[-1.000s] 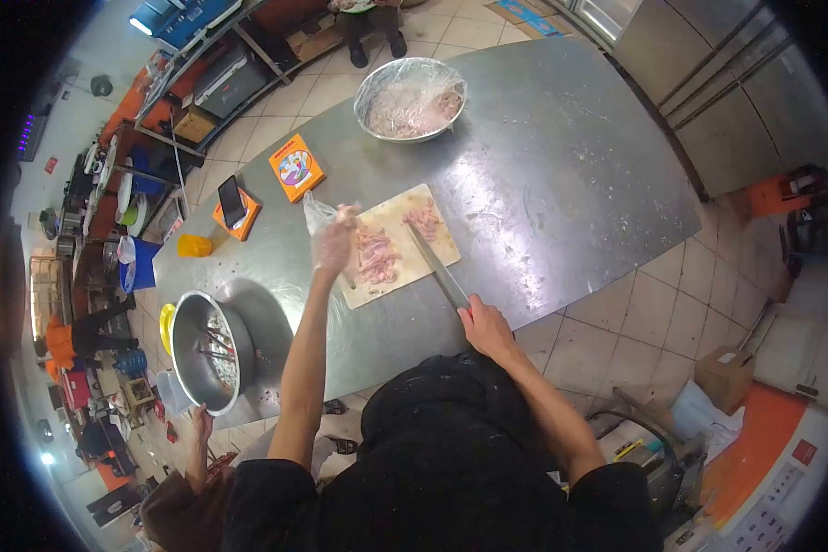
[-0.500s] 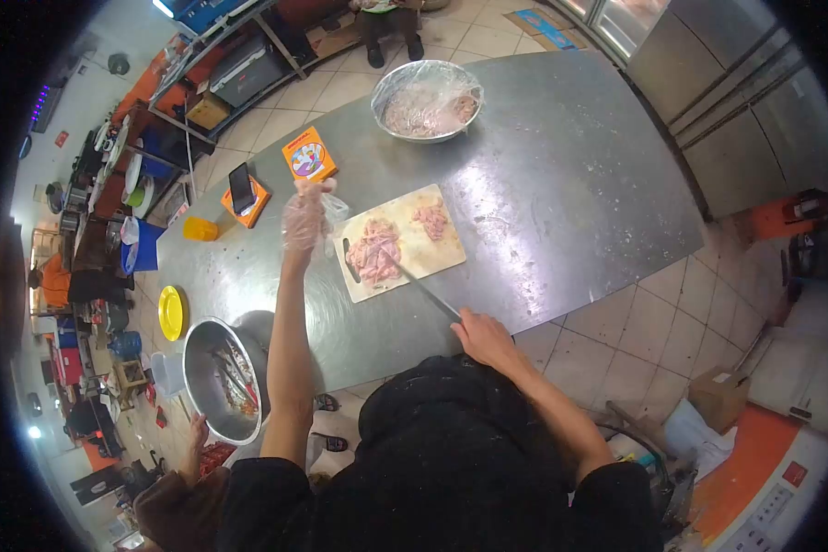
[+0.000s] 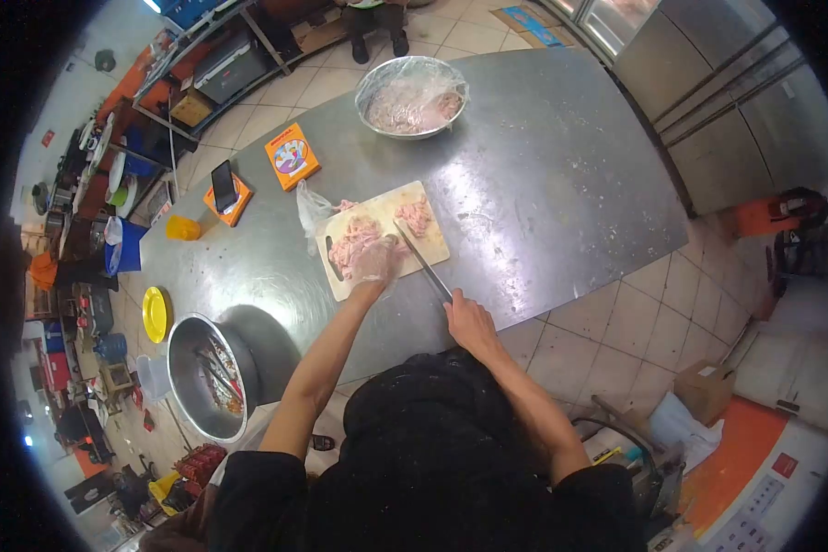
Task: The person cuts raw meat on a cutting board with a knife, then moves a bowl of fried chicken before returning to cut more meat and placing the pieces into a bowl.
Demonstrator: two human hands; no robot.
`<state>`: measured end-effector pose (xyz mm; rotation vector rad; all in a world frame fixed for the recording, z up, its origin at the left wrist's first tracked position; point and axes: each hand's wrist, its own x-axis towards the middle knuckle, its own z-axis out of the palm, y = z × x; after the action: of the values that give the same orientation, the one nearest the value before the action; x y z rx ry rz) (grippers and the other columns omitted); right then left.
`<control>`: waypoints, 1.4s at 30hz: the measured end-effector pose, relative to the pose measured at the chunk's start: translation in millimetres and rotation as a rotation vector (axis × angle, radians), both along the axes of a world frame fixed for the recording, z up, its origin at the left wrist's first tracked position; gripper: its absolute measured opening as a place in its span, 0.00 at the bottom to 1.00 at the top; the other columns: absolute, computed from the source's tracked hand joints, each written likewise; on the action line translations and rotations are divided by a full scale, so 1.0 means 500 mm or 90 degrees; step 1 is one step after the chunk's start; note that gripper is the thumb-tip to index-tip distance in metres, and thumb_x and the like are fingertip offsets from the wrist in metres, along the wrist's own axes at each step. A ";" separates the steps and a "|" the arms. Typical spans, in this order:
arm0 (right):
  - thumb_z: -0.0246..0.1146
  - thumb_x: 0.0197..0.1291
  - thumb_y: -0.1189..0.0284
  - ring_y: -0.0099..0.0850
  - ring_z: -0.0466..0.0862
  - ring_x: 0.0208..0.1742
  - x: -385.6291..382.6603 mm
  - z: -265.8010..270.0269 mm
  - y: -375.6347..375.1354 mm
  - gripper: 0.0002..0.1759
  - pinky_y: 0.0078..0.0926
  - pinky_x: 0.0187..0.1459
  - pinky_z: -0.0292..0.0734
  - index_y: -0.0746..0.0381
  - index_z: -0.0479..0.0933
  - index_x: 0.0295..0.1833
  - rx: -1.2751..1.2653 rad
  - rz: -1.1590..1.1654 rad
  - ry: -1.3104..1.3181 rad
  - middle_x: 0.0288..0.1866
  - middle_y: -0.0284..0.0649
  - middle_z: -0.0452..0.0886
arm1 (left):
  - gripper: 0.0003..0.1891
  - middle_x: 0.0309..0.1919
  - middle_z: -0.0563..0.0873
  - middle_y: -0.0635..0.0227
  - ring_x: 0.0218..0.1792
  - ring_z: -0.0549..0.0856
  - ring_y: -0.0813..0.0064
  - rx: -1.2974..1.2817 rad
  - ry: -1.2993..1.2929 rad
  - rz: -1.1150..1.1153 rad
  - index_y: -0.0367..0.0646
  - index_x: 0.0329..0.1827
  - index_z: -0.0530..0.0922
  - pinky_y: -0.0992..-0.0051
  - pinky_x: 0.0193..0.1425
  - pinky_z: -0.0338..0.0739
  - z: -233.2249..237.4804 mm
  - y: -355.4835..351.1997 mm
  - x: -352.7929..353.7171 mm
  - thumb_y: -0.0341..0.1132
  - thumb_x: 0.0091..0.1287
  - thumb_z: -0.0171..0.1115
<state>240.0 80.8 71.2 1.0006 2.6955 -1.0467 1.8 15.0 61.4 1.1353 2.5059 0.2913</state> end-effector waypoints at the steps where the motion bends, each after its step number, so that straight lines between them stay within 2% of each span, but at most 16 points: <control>1: 0.55 0.76 0.64 0.67 0.84 0.39 -0.007 -0.007 -0.002 0.16 0.65 0.42 0.77 0.68 0.69 0.48 -0.002 0.000 0.004 0.34 0.62 0.84 | 0.19 0.45 0.89 0.49 0.49 0.89 0.48 -0.012 0.019 -0.014 0.42 0.45 0.85 0.53 0.53 0.82 0.007 -0.006 -0.010 0.51 0.72 0.60; 5: 0.54 0.77 0.64 0.65 0.85 0.39 -0.028 -0.022 0.006 0.15 0.63 0.41 0.78 0.68 0.68 0.48 0.018 -0.023 -0.021 0.34 0.62 0.84 | 0.20 0.44 0.90 0.49 0.48 0.90 0.50 0.018 0.087 -0.050 0.43 0.46 0.86 0.54 0.52 0.83 -0.043 -0.066 -0.061 0.53 0.71 0.61; 8: 0.54 0.77 0.65 0.64 0.85 0.38 -0.053 -0.014 0.026 0.14 0.62 0.40 0.79 0.68 0.68 0.48 0.033 -0.027 -0.008 0.34 0.62 0.84 | 0.20 0.44 0.90 0.50 0.47 0.90 0.50 0.137 0.118 -0.012 0.45 0.46 0.87 0.55 0.53 0.84 -0.031 -0.105 -0.074 0.53 0.70 0.61; 12: 0.53 0.78 0.65 0.65 0.84 0.36 -0.057 0.011 0.024 0.14 0.62 0.39 0.78 0.68 0.67 0.48 0.047 -0.034 0.015 0.33 0.62 0.83 | 0.18 0.43 0.90 0.51 0.46 0.90 0.50 -0.053 0.030 0.131 0.45 0.46 0.87 0.54 0.51 0.84 0.117 -0.112 -0.064 0.50 0.70 0.61; 14: 0.53 0.78 0.65 0.65 0.84 0.36 -0.050 0.023 0.010 0.15 0.63 0.39 0.78 0.68 0.67 0.48 0.033 -0.030 0.019 0.33 0.62 0.83 | 0.17 0.42 0.90 0.52 0.44 0.90 0.50 -0.113 0.031 0.201 0.44 0.46 0.86 0.54 0.51 0.84 0.125 -0.108 -0.063 0.48 0.71 0.60; 16: 0.53 0.78 0.64 0.66 0.84 0.36 -0.045 0.021 -0.008 0.15 0.63 0.39 0.78 0.68 0.67 0.48 0.017 -0.023 0.020 0.33 0.63 0.83 | 0.16 0.39 0.89 0.52 0.43 0.90 0.50 0.017 0.107 0.049 0.43 0.43 0.86 0.54 0.49 0.84 0.109 -0.103 -0.069 0.47 0.70 0.60; 17: 0.53 0.78 0.64 0.66 0.84 0.36 -0.044 0.011 -0.017 0.16 0.63 0.39 0.77 0.69 0.67 0.48 0.009 -0.015 0.022 0.32 0.63 0.83 | 0.16 0.39 0.89 0.52 0.43 0.90 0.50 0.017 0.104 0.051 0.43 0.43 0.86 0.54 0.49 0.84 0.085 -0.088 -0.073 0.47 0.70 0.60; 19: 0.53 0.78 0.63 0.67 0.84 0.37 -0.049 -0.006 -0.033 0.17 0.64 0.39 0.78 0.70 0.66 0.49 -0.004 -0.004 0.003 0.32 0.64 0.83 | 0.15 0.39 0.89 0.53 0.44 0.89 0.50 -0.048 0.164 -0.100 0.43 0.43 0.86 0.54 0.50 0.83 0.006 -0.043 -0.079 0.46 0.69 0.61; 22: 0.53 0.78 0.64 0.67 0.84 0.37 -0.051 -0.046 -0.052 0.16 0.64 0.40 0.78 0.70 0.66 0.50 -0.006 -0.009 -0.017 0.32 0.65 0.83 | 0.14 0.41 0.89 0.54 0.45 0.89 0.51 0.091 0.138 -0.119 0.45 0.45 0.86 0.53 0.53 0.82 -0.079 -0.025 -0.071 0.45 0.67 0.62; 23: 0.53 0.78 0.64 0.67 0.84 0.37 -0.055 -0.044 -0.054 0.16 0.64 0.40 0.78 0.70 0.66 0.50 -0.008 -0.011 -0.021 0.32 0.65 0.83 | 0.14 0.42 0.89 0.56 0.44 0.88 0.52 0.093 0.214 -0.084 0.45 0.46 0.86 0.52 0.54 0.80 -0.080 -0.010 -0.054 0.44 0.67 0.63; 26: 0.53 0.77 0.65 0.67 0.85 0.37 -0.063 -0.039 -0.054 0.16 0.64 0.41 0.79 0.69 0.66 0.51 -0.036 -0.019 -0.049 0.31 0.65 0.83 | 0.12 0.42 0.89 0.57 0.45 0.88 0.53 0.191 0.212 -0.075 0.45 0.47 0.85 0.54 0.53 0.81 -0.083 -0.014 -0.040 0.41 0.67 0.63; 28: 0.53 0.77 0.65 0.67 0.85 0.37 -0.065 -0.040 -0.053 0.15 0.65 0.42 0.79 0.68 0.66 0.51 -0.045 -0.017 -0.047 0.30 0.65 0.83 | 0.11 0.41 0.89 0.57 0.45 0.88 0.53 0.217 0.196 -0.106 0.45 0.47 0.84 0.55 0.53 0.81 -0.144 -0.025 -0.054 0.39 0.67 0.63; 33: 0.53 0.77 0.66 0.67 0.85 0.38 -0.098 -0.049 -0.041 0.15 0.65 0.42 0.79 0.69 0.66 0.52 -0.055 -0.016 -0.055 0.32 0.65 0.84 | 0.09 0.38 0.88 0.57 0.43 0.88 0.54 0.206 0.191 -0.138 0.43 0.47 0.83 0.57 0.50 0.81 -0.174 -0.022 -0.074 0.35 0.68 0.62; 35: 0.52 0.77 0.66 0.67 0.85 0.39 -0.122 -0.053 -0.033 0.15 0.65 0.42 0.79 0.69 0.66 0.52 -0.048 -0.018 -0.057 0.32 0.65 0.84 | 0.12 0.41 0.88 0.54 0.47 0.87 0.53 0.294 0.156 -0.138 0.42 0.50 0.83 0.56 0.55 0.81 -0.188 -0.028 -0.073 0.32 0.66 0.60; 38: 0.51 0.75 0.70 0.66 0.86 0.40 -0.178 -0.060 -0.015 0.12 0.65 0.43 0.79 0.70 0.67 0.52 -0.060 -0.013 -0.039 0.33 0.65 0.84 | 0.11 0.40 0.88 0.53 0.45 0.88 0.53 0.239 0.156 -0.134 0.41 0.49 0.83 0.56 0.56 0.81 -0.195 -0.030 -0.070 0.33 0.66 0.60; 42: 0.48 0.71 0.76 0.65 0.86 0.42 -0.218 -0.062 -0.006 0.11 0.64 0.45 0.79 0.71 0.67 0.53 -0.012 -0.012 -0.029 0.35 0.66 0.84 | 0.09 0.39 0.89 0.53 0.44 0.88 0.53 0.157 0.172 -0.120 0.41 0.46 0.83 0.56 0.57 0.81 -0.102 -0.024 -0.047 0.33 0.67 0.59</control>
<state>130.8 78.0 40.1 1.0347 2.6394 -1.0379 -21.4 3.2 10.4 1.5919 2.6184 0.4295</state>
